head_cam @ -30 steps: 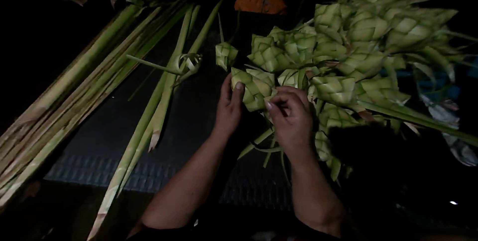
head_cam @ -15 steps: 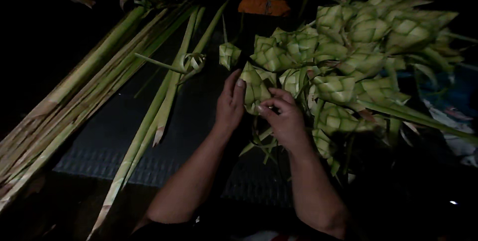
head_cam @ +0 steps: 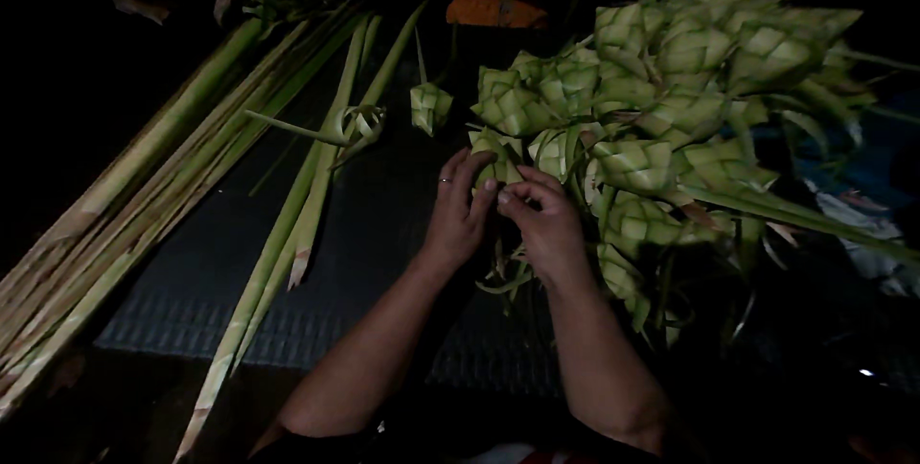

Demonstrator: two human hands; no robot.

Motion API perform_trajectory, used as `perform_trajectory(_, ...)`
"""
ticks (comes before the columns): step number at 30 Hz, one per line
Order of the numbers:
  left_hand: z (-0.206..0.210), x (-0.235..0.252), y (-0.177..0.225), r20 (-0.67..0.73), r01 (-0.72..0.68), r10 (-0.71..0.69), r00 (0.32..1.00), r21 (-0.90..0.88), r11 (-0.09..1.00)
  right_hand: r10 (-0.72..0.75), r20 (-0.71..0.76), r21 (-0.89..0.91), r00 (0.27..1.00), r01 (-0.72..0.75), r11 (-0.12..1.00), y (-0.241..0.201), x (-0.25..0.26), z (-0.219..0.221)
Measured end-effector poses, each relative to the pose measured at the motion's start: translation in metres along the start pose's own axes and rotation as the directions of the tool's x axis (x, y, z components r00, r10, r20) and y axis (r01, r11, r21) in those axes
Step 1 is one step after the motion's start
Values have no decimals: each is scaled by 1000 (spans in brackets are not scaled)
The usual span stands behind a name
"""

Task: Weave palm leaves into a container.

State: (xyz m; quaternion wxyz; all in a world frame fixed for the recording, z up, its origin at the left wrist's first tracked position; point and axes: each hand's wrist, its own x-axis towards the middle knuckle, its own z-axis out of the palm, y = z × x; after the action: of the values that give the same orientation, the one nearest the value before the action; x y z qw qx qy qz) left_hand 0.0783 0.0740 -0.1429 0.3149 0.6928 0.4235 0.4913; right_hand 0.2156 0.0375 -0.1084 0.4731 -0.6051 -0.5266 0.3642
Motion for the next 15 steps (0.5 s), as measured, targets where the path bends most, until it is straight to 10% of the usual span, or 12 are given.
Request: perform_trajectory(15, 5, -1, 0, -175, -121, 136, 975, 95, 988, -41, -9, -167, 999, 39, 985, -3, 2, -2)
